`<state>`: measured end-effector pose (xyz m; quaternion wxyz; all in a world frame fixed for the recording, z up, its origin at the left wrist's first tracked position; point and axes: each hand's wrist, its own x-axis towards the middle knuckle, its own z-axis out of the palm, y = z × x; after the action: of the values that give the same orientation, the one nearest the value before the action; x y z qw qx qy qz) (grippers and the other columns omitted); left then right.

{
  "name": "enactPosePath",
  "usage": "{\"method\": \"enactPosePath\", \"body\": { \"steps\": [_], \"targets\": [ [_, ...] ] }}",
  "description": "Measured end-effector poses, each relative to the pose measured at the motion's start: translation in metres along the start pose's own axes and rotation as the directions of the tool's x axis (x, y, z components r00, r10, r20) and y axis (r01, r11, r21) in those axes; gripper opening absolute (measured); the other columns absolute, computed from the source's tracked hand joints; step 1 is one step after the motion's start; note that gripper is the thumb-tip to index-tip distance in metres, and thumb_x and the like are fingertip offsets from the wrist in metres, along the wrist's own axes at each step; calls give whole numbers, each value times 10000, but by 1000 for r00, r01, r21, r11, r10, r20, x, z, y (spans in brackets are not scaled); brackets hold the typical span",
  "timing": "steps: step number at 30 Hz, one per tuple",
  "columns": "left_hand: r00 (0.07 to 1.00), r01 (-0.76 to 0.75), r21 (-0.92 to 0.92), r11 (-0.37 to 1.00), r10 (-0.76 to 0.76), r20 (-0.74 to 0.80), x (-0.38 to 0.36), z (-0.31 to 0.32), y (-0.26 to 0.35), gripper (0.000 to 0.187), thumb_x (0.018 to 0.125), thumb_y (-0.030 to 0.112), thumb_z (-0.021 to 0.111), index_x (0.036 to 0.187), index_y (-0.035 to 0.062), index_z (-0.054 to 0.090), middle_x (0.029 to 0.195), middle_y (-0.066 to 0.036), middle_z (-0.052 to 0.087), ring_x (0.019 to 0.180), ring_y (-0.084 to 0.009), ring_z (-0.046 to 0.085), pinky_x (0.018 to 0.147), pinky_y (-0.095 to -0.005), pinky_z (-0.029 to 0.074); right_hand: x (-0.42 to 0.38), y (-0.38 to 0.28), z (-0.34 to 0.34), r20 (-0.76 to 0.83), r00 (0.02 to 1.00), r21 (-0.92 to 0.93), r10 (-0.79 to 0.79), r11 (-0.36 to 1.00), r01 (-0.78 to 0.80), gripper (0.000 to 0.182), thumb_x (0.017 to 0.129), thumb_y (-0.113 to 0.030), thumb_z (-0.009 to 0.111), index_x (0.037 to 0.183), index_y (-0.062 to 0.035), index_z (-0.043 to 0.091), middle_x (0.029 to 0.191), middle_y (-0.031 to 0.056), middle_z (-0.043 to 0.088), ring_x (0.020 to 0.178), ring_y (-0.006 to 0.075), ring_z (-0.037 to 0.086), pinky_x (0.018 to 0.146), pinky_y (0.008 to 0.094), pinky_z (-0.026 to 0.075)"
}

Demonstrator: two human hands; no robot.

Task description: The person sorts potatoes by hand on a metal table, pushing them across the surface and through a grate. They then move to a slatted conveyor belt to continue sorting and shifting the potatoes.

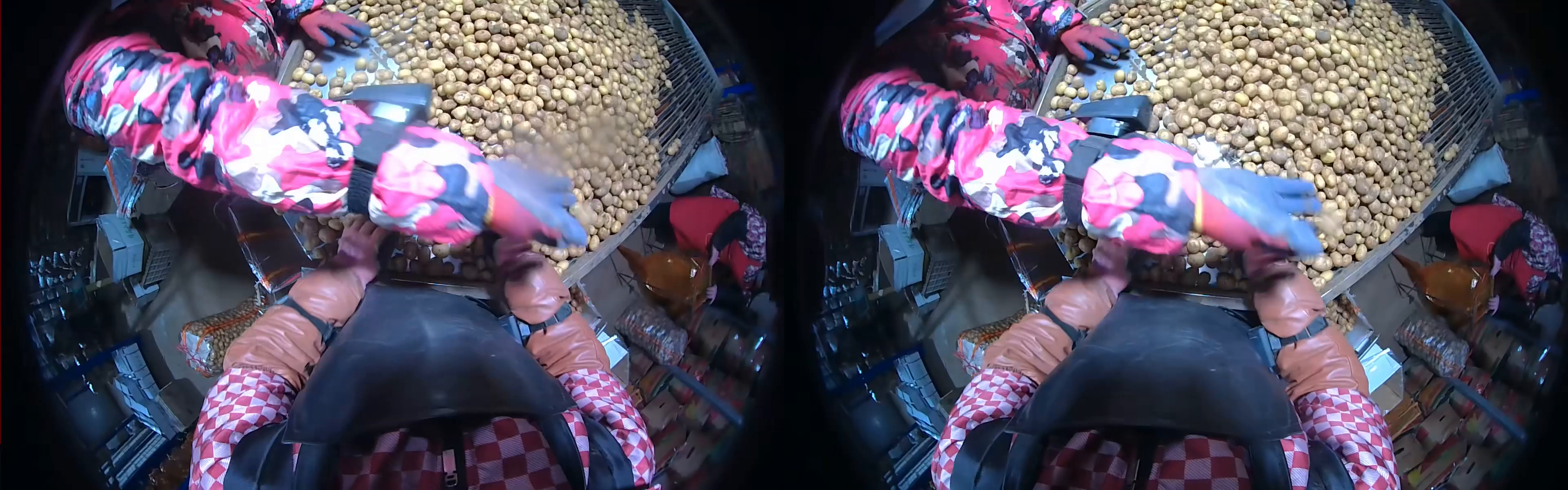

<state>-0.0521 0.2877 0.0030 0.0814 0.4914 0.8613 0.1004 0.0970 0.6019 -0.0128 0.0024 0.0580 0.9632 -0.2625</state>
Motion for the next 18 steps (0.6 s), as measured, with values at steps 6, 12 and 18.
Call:
{"method": "enactPosePath", "body": {
  "steps": [6, 12, 18],
  "targets": [
    [536, 303, -527, 794, 315, 783, 203, -177, 97, 512, 1067, 446, 511, 1375, 45, 590, 1310, -163, 637, 1237, -184, 581, 1029, -339, 480, -29, 15, -26, -386, 918, 21, 94, 995, -93, 470, 885, -147, 731, 1339, -97, 615, 1332, 143, 636, 1205, 331, 607, 1045, 440, 474],
    [725, 681, 79, 728, -685, 73, 57, -23, -77, 608, 913, 363, 616, 1475, 170, 485, 1503, -141, 495, 1449, -290, 402, 1153, -471, 363, -67, -13, -14, -196, 914, -218, 354, 893, -393, 517, 841, -320, 745, 1334, -233, 619, 1308, 74, 610, 1213, 331, 563, 1055, 518, 391],
    [818, 575, 48, 817, -575, 0, 67, -5, 4, 515, 914, 456, 639, 1263, 79, 605, 1373, -143, 581, 1344, -334, 473, 1125, -565, 326, -68, -23, -13, -73, 956, 81, 285, 957, -280, 339, 858, -315, 741, 1181, -211, 730, 1157, 81, 704, 1110, 304, 632, 991, 466, 464]
  ]
}}
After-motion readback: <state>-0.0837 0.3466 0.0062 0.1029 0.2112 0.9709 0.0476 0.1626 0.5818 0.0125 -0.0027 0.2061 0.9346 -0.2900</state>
